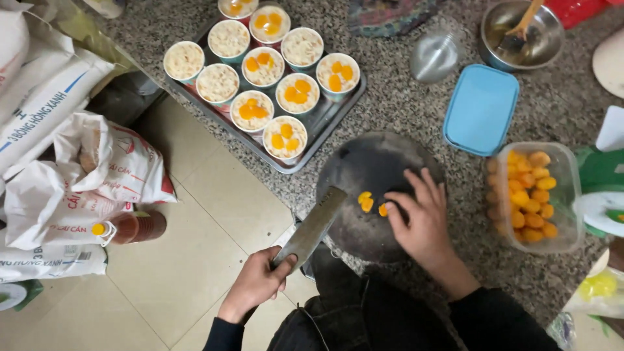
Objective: Slicing small yellow fruits and placing them as decorative toppings on individual dessert cups.
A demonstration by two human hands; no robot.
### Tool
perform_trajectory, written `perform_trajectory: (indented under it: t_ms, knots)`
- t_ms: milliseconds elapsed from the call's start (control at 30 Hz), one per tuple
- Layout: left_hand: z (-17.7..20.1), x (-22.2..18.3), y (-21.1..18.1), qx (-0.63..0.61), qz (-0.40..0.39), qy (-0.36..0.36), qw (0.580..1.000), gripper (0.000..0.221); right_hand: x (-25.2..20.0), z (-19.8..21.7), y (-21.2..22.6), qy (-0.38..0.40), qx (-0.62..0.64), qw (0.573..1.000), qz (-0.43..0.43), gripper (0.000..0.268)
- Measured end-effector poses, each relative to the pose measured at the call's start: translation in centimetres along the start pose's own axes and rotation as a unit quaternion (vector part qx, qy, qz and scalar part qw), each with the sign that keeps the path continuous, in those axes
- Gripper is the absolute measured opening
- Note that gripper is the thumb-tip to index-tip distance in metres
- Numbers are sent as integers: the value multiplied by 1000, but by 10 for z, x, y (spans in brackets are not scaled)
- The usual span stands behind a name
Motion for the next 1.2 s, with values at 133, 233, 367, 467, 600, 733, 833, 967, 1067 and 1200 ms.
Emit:
perform_trajectory:
  t_ms: [133, 233, 367, 467, 600, 733, 833, 967, 1067, 1200]
  knots:
    - [-12, 0, 0, -51, 20, 15, 998, 31, -17, -6, 10, 22, 20, 999, -11, 22]
    - [-20, 5, -7, -60, 15, 13, 998, 30, -20, -2, 1, -2, -5, 1000, -13, 29]
    - [-28, 13, -18, -58, 10, 23, 998, 29, -20, -5, -15, 31, -7, 999, -41, 40]
    - [-29, 13, -30, -40, 4, 31, 999, 29, -17, -11, -12, 55, 6, 998, -34, 37]
    - [-25, 16, -48, -33, -65, -6, 997, 27, -13, -18, -9, 50, 40, 997, -46, 24]
    - [-25, 16, -48, -46, -66, 0, 997, 27, -11, -19, -14, 35, 76, 994, -63, 14]
    - [-28, 14, -45, -67, -64, 5, 996, 26, -13, -23, -29, 26, 91, 992, -87, 14]
    - [-26, 15, -34, -148, -46, -12, 988, 26, -7, -15, -29, -11, 75, 993, -91, 11]
    - [-18, 11, -31, -183, -41, -19, 982, 27, 5, -6, -29, -38, 78, 992, -91, 9]
    - [2, 7, -30, -183, -35, -34, 982, 29, 34, -14, -46, -41, 52, 994, -86, 9]
Point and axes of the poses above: each hand's wrist, its own x-axis towards the middle knuckle, its own z-axis out of the back of the hand, y = z × x, the point moved 8 cm from there along x, towards the middle knuckle, and after that the axes turned 15 degrees about x, right-handed, at the moved point
